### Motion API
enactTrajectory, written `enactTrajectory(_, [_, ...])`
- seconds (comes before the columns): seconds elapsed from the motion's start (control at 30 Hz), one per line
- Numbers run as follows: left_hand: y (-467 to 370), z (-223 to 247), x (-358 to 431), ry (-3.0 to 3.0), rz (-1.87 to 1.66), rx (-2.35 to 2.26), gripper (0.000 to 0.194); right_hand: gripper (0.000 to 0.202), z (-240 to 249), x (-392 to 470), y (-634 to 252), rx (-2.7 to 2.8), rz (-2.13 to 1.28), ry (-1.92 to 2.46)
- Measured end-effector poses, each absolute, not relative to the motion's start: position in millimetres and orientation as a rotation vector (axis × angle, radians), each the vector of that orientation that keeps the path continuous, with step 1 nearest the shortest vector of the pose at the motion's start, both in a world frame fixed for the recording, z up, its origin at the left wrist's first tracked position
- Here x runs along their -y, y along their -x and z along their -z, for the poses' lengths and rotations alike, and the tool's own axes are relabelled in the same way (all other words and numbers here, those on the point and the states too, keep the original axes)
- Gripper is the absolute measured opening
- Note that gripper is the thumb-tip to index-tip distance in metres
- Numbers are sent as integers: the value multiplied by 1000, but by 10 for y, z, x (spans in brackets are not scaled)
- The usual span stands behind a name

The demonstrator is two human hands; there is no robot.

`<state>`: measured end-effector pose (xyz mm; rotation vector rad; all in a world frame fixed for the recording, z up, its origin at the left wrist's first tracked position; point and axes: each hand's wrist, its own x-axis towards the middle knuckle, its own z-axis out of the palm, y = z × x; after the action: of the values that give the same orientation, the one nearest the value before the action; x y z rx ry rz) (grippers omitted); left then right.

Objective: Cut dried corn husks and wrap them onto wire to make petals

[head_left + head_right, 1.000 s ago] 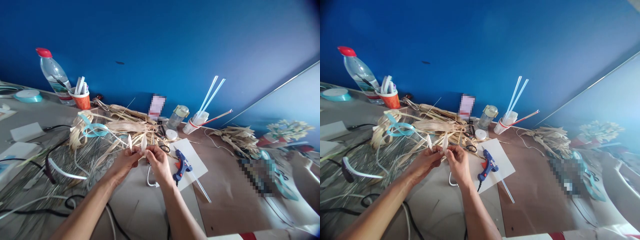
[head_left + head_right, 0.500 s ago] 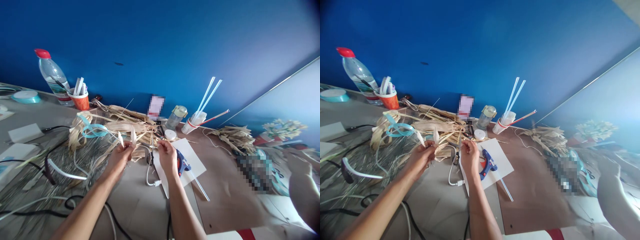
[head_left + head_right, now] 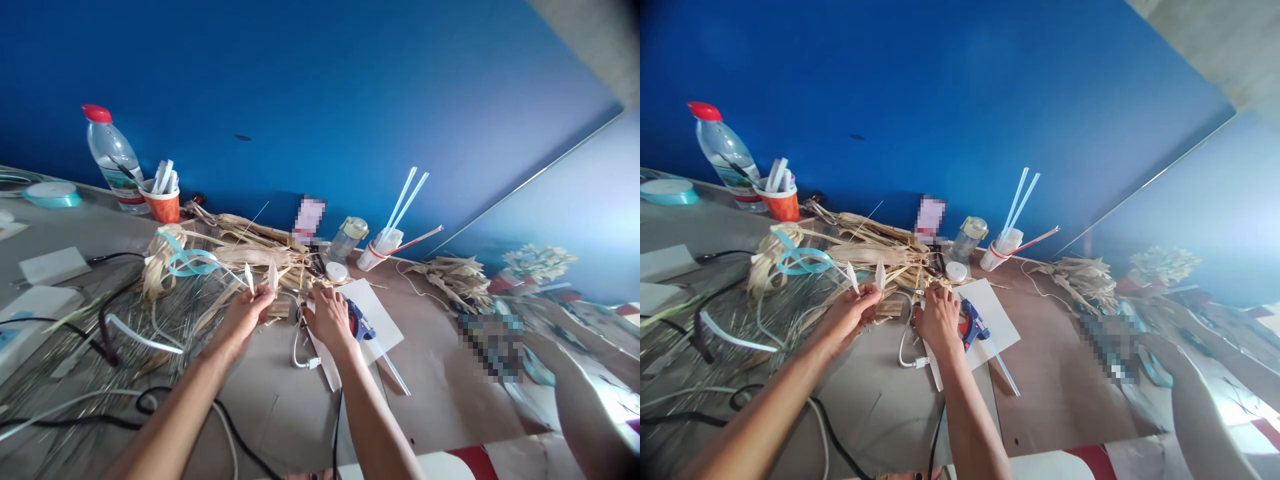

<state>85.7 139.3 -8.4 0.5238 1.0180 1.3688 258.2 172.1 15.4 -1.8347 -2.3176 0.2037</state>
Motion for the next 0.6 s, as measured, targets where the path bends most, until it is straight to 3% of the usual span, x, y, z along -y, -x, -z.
enactTrajectory(0.17, [-830, 8, -1354, -478, -1311, -850, 25, 53, -124, -1719, -2614, 2362, -22, 1844])
enactTrajectory(0.37, [-790, 17, -1343, -538, -1193, -665, 21, 51, -107, -1767, -2674, 2477, -134, 1844])
enactTrajectory(0.6, [-798, 58, -1334, -575, -1151, -704, 18, 57, -35, -1707, -2594, 2461, -24, 1795])
